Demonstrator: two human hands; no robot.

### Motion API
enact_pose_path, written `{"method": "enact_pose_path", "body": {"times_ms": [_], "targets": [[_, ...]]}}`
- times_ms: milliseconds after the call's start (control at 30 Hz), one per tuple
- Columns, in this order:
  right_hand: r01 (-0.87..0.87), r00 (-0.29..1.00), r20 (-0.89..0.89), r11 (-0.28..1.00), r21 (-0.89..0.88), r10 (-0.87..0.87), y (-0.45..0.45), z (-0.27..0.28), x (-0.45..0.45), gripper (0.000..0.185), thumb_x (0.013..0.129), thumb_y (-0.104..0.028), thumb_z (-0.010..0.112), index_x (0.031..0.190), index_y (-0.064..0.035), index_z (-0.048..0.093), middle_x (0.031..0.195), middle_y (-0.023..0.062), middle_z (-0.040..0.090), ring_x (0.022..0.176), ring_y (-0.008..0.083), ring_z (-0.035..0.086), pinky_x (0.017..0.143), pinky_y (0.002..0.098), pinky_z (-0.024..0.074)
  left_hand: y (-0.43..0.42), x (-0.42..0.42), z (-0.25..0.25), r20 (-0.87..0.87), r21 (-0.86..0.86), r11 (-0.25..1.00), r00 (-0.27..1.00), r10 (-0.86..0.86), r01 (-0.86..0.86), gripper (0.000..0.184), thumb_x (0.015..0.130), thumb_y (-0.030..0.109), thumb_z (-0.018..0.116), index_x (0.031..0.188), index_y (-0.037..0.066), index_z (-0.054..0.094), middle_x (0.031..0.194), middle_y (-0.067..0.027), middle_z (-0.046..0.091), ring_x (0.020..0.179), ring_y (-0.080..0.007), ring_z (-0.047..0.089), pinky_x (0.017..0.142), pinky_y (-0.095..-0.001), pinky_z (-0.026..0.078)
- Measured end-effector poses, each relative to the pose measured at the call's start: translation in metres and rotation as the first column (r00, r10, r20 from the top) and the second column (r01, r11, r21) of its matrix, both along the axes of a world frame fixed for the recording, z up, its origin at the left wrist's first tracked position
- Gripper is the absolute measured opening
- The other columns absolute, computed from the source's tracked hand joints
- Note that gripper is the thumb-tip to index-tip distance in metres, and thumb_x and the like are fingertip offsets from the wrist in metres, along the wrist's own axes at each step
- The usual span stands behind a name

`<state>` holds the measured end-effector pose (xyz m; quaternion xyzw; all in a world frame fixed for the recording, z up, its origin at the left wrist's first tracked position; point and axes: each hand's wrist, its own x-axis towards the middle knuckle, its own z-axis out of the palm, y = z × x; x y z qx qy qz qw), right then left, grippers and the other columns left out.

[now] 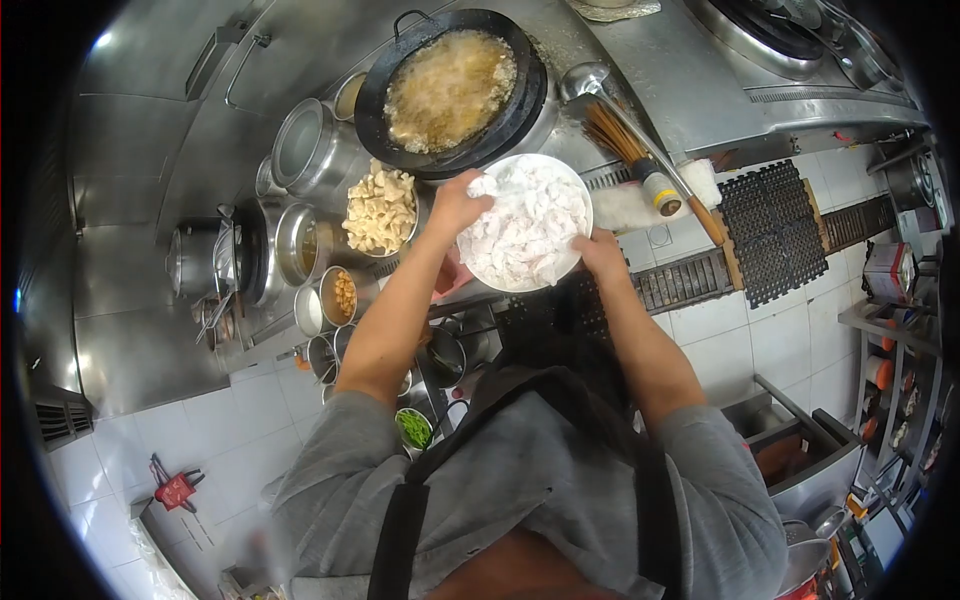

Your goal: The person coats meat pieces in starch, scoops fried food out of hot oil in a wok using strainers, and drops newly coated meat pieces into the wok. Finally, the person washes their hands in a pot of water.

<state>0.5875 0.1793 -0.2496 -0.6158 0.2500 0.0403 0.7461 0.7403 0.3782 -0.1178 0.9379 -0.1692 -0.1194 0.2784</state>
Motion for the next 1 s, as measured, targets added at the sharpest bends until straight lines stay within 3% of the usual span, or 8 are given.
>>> {"method": "enact_pose_path", "body": {"times_ms": [67, 100, 167, 400, 500, 733, 900, 1000], "targets": [[0.006, 1.0, 0.011, 1.0, -0.016, -0.006, 0.0, 0.001, 0.0, 0.041, 0.07, -0.018, 0.059, 0.103, 0.007, 0.065, 0.086, 0.0182, 0.068, 0.078, 0.0233, 0.066, 0.069, 0.0337, 0.0512, 0.003, 0.003, 0.003, -0.311, -0.296, 0.951, 0.95, -0.009, -0.088, 0.04, 0.065, 0.018, 0.07, 0.103, 0.006, 0.064, 0.095, -0.0148, 0.068, 0.084, -0.0257, 0.065, 0.078, -0.0327, 0.05], [-0.001, 1.0, 0.005, 1.0, 0.0, 0.001, -0.001, 0.004, 0.0, 0.04, 0.071, -0.015, 0.059, 0.104, 0.0067, 0.065, 0.086, 0.0151, 0.068, 0.074, 0.0212, 0.065, 0.065, 0.032, 0.0502, 0.001, 0.005, 0.003, -0.31, -0.296, 0.951, 0.951, -0.009, -0.088, 0.04, 0.065, 0.018, 0.07, 0.103, 0.006, 0.064, 0.095, -0.0148, 0.068, 0.084, -0.0257, 0.065, 0.078, -0.0327, 0.05], [-0.014, 1.0, -0.004, 1.0, 0.015, 0.014, 0.001, 0.002, -0.001, 0.039, 0.071, -0.012, 0.058, 0.105, 0.0063, 0.065, 0.087, 0.0119, 0.067, 0.071, 0.0192, 0.063, 0.06, 0.0303, 0.0492, -0.001, 0.004, 0.003, -0.042, -0.038, 0.996, 0.996, -0.079, 0.077, 0.041, 0.065, 0.015, 0.069, 0.104, 0.006, 0.064, 0.096, -0.0153, 0.067, 0.088, -0.0265, 0.065, 0.08, -0.0332, 0.049], [0.009, 1.0, 0.011, 1.0, 0.022, -0.009, -0.001, 0.01, -0.003, 0.039, 0.072, -0.013, 0.058, 0.104, 0.0066, 0.065, 0.09, 0.0118, 0.068, 0.076, 0.0195, 0.063, 0.067, 0.03, 0.049, -0.009, 0.0, 0.005, -0.044, 0.034, 0.994, 0.993, -0.106, 0.107, 0.047, 0.065, 0.019, 0.07, 0.11, 0.007, 0.062, 0.099, -0.0173, 0.066, 0.092, -0.0307, 0.064, 0.084, -0.0354, 0.048], [-0.002, 1.0, -0.019, 0.999, 0.054, 0.003, -0.002, 0.014, -0.003, 0.04, 0.072, -0.013, 0.058, 0.106, 0.0065, 0.064, 0.091, 0.0119, 0.068, 0.08, 0.0199, 0.063, 0.072, 0.0298, 0.0484, -0.005, -0.015, -0.017, -0.053, 0.158, 0.924, 0.937, -0.345, 0.349, 0.062, 0.065, 0.024, 0.073, 0.121, 0.006, 0.053, 0.113, -0.0207, 0.061, 0.105, -0.0376, 0.059, 0.091, -0.0396, 0.046], [-0.036, 0.999, 0.015, 0.999, -0.005, 0.036, -0.004, 0.01, -0.002, 0.042, 0.071, -0.015, 0.059, 0.107, 0.0059, 0.065, 0.093, 0.0119, 0.068, 0.084, 0.02, 0.063, 0.076, 0.0299, 0.048, -0.011, -0.022, -0.014, -0.113, 0.045, 0.997, 0.992, -0.062, 0.068, 0.058, 0.063, 0.021, 0.073, 0.116, 0.004, 0.055, 0.107, -0.0232, 0.063, 0.101, -0.0398, 0.059, 0.087, -0.0395, 0.047], [-0.027, 1.0, 0.003, 0.997, -0.074, 0.028, -0.003, 0.009, -0.002, 0.041, 0.07, -0.015, 0.059, 0.105, 0.006, 0.065, 0.093, 0.0121, 0.068, 0.084, 0.0204, 0.063, 0.076, 0.0304, 0.0482, 0.0, -0.013, 0.019, -0.21, -0.199, 0.978, 0.978, 0.016, -0.059, 0.048, 0.065, 0.004, 0.068, 0.112, 0.003, 0.059, 0.098, -0.0107, 0.065, 0.088, -0.0189, 0.06, 0.079, -0.0295, 0.048], [-0.029, 0.999, -0.014, 0.999, -0.017, 0.029, -0.001, 0.009, -0.001, 0.04, 0.07, -0.014, 0.058, 0.103, 0.0074, 0.065, 0.092, 0.0129, 0.068, 0.083, 0.021, 0.063, 0.075, 0.0306, 0.0485, -0.003, -0.016, 0.022, -0.186, -0.095, 0.995, 0.981, -0.059, 0.042, 0.045, 0.064, 0.004, 0.07, 0.108, 0.001, 0.06, 0.097, -0.0124, 0.065, 0.089, -0.0199, 0.061, 0.079, -0.0301, 0.048]]}}
